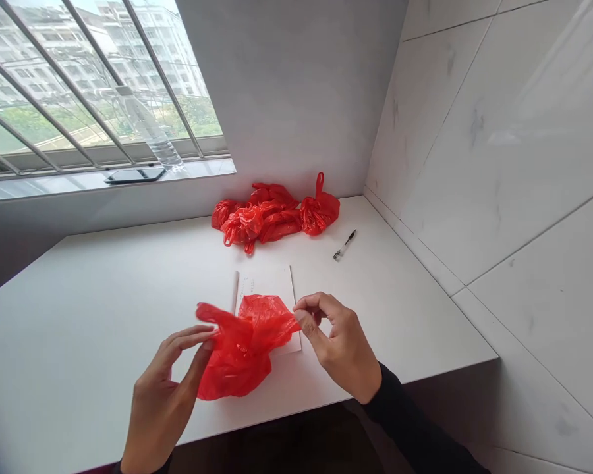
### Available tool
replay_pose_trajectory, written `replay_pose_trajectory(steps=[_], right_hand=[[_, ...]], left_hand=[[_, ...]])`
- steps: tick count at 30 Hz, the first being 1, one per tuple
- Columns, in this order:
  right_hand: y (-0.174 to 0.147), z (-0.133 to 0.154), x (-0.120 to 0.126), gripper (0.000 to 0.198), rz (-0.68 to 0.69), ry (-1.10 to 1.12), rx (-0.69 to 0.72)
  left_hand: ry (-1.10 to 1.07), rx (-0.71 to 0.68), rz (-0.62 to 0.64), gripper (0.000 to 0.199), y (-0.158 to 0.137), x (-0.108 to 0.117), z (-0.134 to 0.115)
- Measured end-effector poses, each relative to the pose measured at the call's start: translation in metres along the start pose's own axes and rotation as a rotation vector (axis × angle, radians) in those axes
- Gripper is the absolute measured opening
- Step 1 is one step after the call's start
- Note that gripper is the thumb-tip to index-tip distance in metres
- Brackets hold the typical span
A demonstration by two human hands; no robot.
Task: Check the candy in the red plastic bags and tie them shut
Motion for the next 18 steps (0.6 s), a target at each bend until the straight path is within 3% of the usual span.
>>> replay_pose_trajectory(steps=[2,5,8,10,14,16,18], right_hand=[[0.0,-0.006,0.007,0.016,-0.05,0.039,-0.052],[-0.003,-0.008,0.004,0.019,-0.023,0.089,-0.084],[-0.006,-0.003,0.004,0.018,-0.018,0.118,-0.09],[-0.007,0.002,0.013,0.018,-0.067,0.12,-0.08],[-0.009,0.01,0.028,0.021,-0.146,0.006,-0.004],[-0.011,0.014,0.018,0.032,-0.066,-0.122,0.092],[-0.013,0.016,-0.003,0.056,0.073,-0.267,0.201]], left_hand=[[0.018,-0.001,-0.036,0.017,-0.003,0.004,-0.006],[0.117,-0.202,-0.008,0.039,-0.014,-0.008,-0.034],[0.18,-0.341,0.003,0.031,-0.021,-0.02,-0.048],[0.161,-0.315,-0.055,0.023,-0.018,-0.014,-0.045],[0.121,-0.152,-0.166,0.032,-0.009,0.008,-0.032],[0.11,-0.194,-0.136,0.04,-0.01,0.006,-0.036],[0.126,-0.293,-0.066,0.046,-0.015,-0.004,-0.043]])
Point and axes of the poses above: each hand's wrist, its own y-axis towards the middle knuckle, its own x-axis out of the back of the hand, z = x × y, the point moved 7 cm from there along y, towards the middle knuckle, and after that the axes turned 15 degrees about y, right-handed, at the moved point
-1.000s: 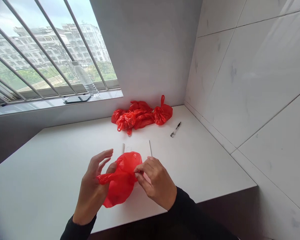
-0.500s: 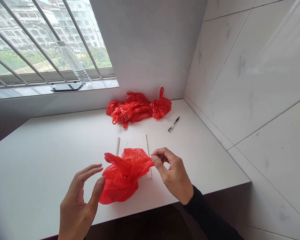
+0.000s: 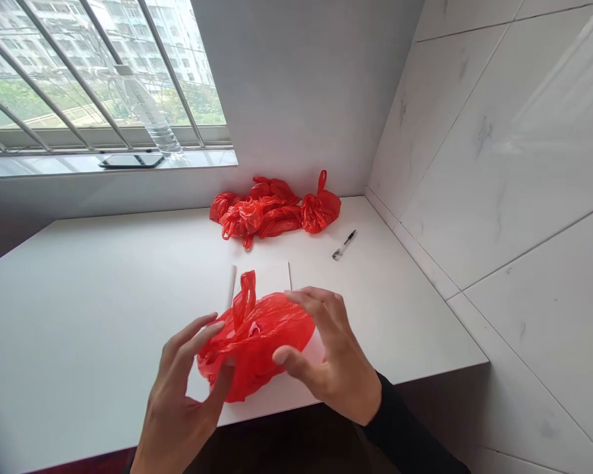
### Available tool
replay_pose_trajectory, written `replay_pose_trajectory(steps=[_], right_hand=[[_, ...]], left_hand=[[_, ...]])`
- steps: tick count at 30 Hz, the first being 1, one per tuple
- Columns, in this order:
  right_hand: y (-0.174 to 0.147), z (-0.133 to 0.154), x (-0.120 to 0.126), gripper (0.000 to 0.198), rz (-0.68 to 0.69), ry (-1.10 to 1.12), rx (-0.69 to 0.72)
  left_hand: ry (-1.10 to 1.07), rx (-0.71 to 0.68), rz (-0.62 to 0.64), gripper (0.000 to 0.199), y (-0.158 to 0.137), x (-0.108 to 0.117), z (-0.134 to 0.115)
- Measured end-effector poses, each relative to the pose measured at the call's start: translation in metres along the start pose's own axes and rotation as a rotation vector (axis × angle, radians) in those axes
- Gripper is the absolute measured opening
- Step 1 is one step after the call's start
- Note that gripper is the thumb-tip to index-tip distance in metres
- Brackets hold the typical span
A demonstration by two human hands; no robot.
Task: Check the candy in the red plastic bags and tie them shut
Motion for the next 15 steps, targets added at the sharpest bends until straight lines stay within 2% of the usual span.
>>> replay_pose_trajectory(steps=[1,3,6,9,11,13,15], right_hand=[[0.0,0.003,-0.01,0.061,0.059,-0.054,0.052],[0.0,0.006,-0.02,0.046,0.107,-0.097,0.125],[0.005,0.002,-0.007,0.011,-0.016,-0.027,0.082],[0.005,-0.011,0.017,0.017,-0.176,0.115,-0.116],[0.004,-0.016,0.024,0.022,-0.193,0.204,-0.207],[0.002,-0.014,0.023,0.023,-0.172,0.234,-0.257],[0.0,-0.01,0.019,0.026,-0.144,0.225,-0.294]], left_hand=[[0.011,-0.036,0.024,0.046,-0.002,-0.005,-0.003],[0.035,-0.097,0.017,0.038,-0.005,-0.009,-0.005],[0.04,-0.07,-0.058,0.026,-0.005,0.001,0.005],[-0.035,0.207,-0.106,0.017,-0.005,0.017,0.032],[-0.138,0.322,-0.089,0.014,-0.008,0.022,0.039],[-0.206,0.28,-0.034,0.021,-0.008,0.022,0.031],[-0.212,0.161,0.009,0.029,-0.009,0.024,0.015]])
Point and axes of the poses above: each hand's wrist, its own y-axis towards the middle knuckle, its own x-axis out of the back of the hand, z = x × y, the point moved 7 cm from there along y, towards the middle knuckle, and after that the axes turned 15 degrees about y, right-handed, at the moved point
